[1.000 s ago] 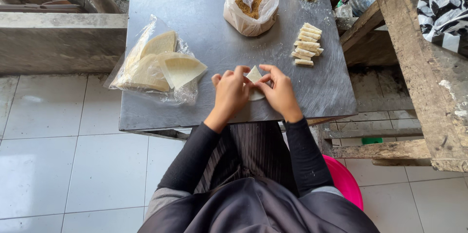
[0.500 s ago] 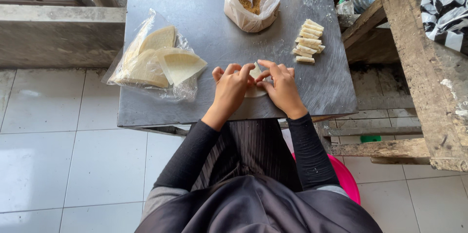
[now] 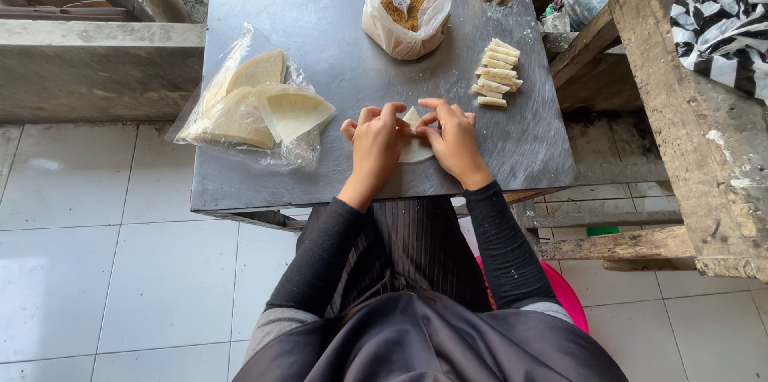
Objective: The person prepares multiple pastry rolls by placing a small amount of filling onto a triangular piece of dough, folding the sides over, and rolling it into a cylinder by hand.
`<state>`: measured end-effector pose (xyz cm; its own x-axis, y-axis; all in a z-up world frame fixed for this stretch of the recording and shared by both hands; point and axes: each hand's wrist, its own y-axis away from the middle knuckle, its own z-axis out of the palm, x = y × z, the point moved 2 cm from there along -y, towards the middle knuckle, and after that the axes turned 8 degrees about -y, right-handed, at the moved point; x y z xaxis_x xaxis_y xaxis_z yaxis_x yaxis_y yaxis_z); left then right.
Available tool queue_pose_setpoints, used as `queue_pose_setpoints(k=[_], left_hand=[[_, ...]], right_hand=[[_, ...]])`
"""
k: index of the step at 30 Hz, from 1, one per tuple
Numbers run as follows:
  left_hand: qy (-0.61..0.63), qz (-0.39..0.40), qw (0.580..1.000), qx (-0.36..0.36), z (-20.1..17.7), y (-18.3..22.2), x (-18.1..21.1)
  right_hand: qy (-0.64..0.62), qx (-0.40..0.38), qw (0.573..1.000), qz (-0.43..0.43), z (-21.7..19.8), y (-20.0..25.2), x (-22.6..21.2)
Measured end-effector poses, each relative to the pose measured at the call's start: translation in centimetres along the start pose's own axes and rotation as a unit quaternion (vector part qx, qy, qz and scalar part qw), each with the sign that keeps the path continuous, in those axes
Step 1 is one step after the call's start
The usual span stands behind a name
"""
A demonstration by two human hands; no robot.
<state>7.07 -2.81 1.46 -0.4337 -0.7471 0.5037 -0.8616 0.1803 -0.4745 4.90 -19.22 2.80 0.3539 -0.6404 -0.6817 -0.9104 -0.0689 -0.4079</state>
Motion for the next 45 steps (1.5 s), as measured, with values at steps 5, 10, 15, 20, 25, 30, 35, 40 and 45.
queue_pose_setpoints(k=[5, 10, 15, 20, 25, 30, 35, 40, 45], left_hand=[[-0.027, 0.037, 0.999, 0.009, 0.1, 0.1, -0.3], [0.044, -0.101, 0.993, -0.047, 0.3, -1.6, 0.0], [-0.013, -0.010, 1.000, -0.002, 1.0, -1.2, 0.2], [-0.018, 0.024, 0.999, 0.009, 0.8, -0.9, -0.2], [0.019, -0.105, 0.992, -0.062, 1.8, -2.4, -0.4], [-0.049, -0.116, 0.992, -0.015, 4.0, -4.3, -1.5], [-0.046, -0.121, 0.992, 0.006, 5.5, -6.4, -2.6], [-0.004, -0.058, 0.998, 0.002, 3.6, -6.8, -3.4], [0.042, 0.020, 0.994, -0.095, 0.2, -5.9, -4.3]], right_hand=[[0.054, -0.003, 0.998, -0.023, -0.1, -0.1, 0.4], [-0.053, 0.020, 0.986, 0.156, 1.0, -1.7, 1.7], [0.027, 0.040, 0.999, 0.017, 0.8, -1.1, 1.2], [0.045, 0.022, 0.998, -0.024, 0.3, -0.8, 1.2], [0.046, 0.026, 0.995, 0.082, 1.3, -2.3, 2.2], [0.138, 0.058, 0.987, 0.063, 2.6, -4.7, 3.5], [0.203, 0.103, 0.974, -0.016, 3.6, -7.1, 5.0], [0.079, 0.066, 0.994, 0.023, 1.3, -7.9, 5.2], [-0.018, -0.081, 0.997, -0.006, -1.0, -6.4, 2.1]])
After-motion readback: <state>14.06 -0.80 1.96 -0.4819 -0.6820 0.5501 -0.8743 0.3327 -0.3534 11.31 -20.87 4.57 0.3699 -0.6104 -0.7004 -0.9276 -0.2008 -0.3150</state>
